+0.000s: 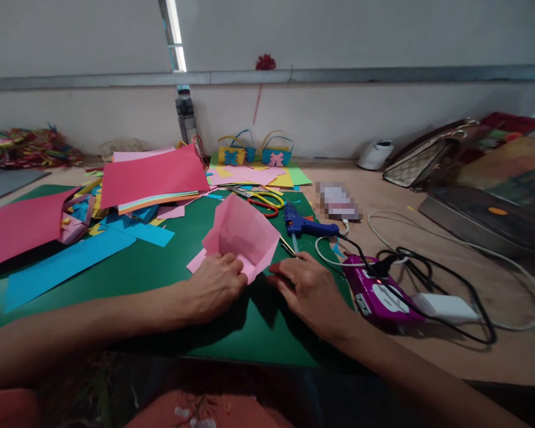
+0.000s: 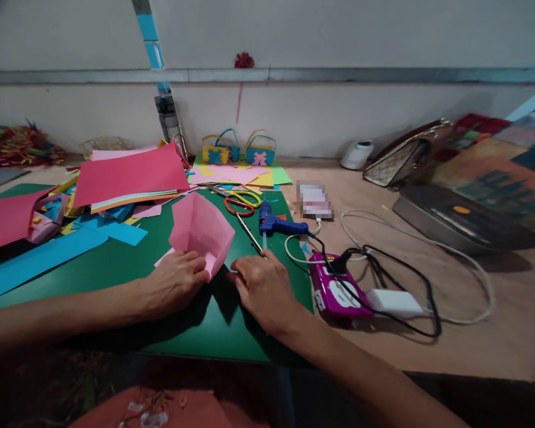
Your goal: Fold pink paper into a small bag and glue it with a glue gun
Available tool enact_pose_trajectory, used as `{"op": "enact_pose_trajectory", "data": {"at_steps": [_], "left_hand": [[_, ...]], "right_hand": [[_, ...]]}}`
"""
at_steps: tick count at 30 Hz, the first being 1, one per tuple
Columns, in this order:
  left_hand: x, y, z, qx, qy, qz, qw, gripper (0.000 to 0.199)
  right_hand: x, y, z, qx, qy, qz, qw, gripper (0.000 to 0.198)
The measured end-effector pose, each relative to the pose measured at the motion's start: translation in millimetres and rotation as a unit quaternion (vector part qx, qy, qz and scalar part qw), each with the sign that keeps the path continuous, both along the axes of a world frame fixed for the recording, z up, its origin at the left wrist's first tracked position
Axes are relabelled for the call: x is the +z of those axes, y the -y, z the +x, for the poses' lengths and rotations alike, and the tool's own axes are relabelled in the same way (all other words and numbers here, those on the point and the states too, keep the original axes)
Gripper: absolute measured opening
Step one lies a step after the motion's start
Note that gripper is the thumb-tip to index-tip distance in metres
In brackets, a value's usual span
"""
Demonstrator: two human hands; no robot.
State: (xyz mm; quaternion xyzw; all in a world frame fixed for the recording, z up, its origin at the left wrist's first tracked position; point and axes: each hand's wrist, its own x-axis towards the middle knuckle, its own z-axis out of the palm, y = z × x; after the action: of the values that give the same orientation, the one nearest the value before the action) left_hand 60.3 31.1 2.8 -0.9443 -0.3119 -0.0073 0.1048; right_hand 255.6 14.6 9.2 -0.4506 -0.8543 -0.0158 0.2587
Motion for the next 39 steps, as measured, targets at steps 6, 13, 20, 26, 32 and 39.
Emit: {"op": "enact_pose_trajectory", "data": {"at_steps": [6,13,20,26,32,39], "left_hand": [[7.1,10.5,-11.3,-0.015,0.016,-0.048,0.999,0.027],[5.3,19.3,-13.0,-0.030,0.027,-0.044,0.998,0.039],[5.4,23.8,-4.0,-0.025,0.017,-0.054,0.998,0.030],[7.7,22.8,-9.4,0.010,0.035,-0.080,0.996,0.033],[15.2,19.3,-14.8,0.025,0.045,-0.086,0.995,0.037],[14.9,14.7,-19.6,-0.013,0.073,-0.061,0.995,0.042]], "right_hand": [[-2.3,5.1,5.9,0.009,-0.008,0.002,1.000,0.005],[-0.6,35.1,-5.3,0.066,0.071,0.088,0.991,0.024],[-0.5,38.6,-35.2,0.066,0.240,0.195,0.949,0.040],[-1.1,26.6,-41.2,0.043,0.287,0.235,0.928,0.033],[-2.9,22.5,-35.9,0.061,0.297,0.242,0.922,0.028],[1.8,20.5,-28.3,0.060,0.308,0.235,0.920,0.027]]}}
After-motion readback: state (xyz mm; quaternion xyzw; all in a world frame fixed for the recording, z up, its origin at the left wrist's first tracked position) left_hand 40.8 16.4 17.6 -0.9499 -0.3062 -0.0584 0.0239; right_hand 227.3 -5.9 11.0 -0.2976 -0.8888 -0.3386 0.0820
